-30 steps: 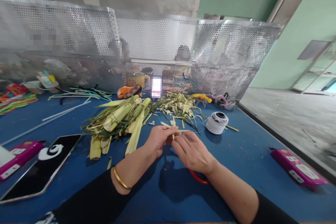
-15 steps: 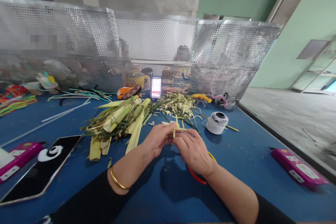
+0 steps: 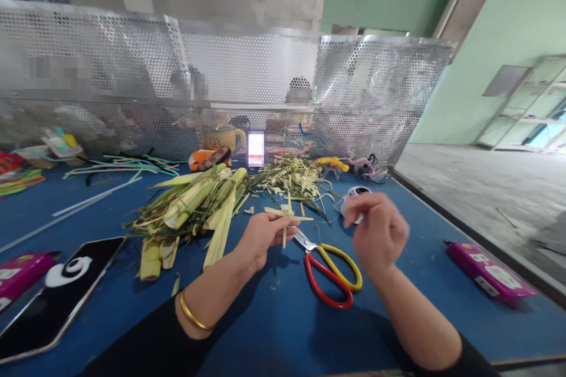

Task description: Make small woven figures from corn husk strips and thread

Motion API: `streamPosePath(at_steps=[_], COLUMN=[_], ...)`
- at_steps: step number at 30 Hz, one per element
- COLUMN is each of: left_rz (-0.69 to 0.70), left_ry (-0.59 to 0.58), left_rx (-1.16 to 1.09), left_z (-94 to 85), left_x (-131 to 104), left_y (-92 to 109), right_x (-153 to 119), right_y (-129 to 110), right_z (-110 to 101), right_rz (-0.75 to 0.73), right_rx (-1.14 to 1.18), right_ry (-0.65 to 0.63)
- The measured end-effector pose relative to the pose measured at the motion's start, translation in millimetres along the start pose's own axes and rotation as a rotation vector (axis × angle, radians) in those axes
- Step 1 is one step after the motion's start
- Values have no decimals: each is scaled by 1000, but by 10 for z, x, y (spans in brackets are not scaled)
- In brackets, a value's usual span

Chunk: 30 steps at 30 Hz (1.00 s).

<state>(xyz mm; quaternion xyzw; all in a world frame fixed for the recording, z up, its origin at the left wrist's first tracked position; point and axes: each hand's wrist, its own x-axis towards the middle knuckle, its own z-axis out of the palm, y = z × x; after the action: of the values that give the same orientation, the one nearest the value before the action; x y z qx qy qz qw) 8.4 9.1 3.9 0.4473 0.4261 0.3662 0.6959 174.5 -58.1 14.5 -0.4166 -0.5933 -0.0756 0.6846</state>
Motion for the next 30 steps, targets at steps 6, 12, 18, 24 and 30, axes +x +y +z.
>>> streamPosePath(at_steps=[6,12,18,24,30], left_rz=[4,7,56,-34,-79], left_ry=[9,14,81,-89,-241], left_rx=[10,44,75,169,232], left_z=[11,19,20,-2,22], left_x=[-9,11,59,12,-34], left_y=[1,-46,-74,-22,-52], right_x=[-47,-195,-149,-136,-198], right_y=[213,159,157,327,277], right_z=[112,235,231,248,312], right_rz=[161,121,285,1006,962], right_rx=[-335,-424,-76,329,403], right_ry=[-595,-731,-803,-501,-437])
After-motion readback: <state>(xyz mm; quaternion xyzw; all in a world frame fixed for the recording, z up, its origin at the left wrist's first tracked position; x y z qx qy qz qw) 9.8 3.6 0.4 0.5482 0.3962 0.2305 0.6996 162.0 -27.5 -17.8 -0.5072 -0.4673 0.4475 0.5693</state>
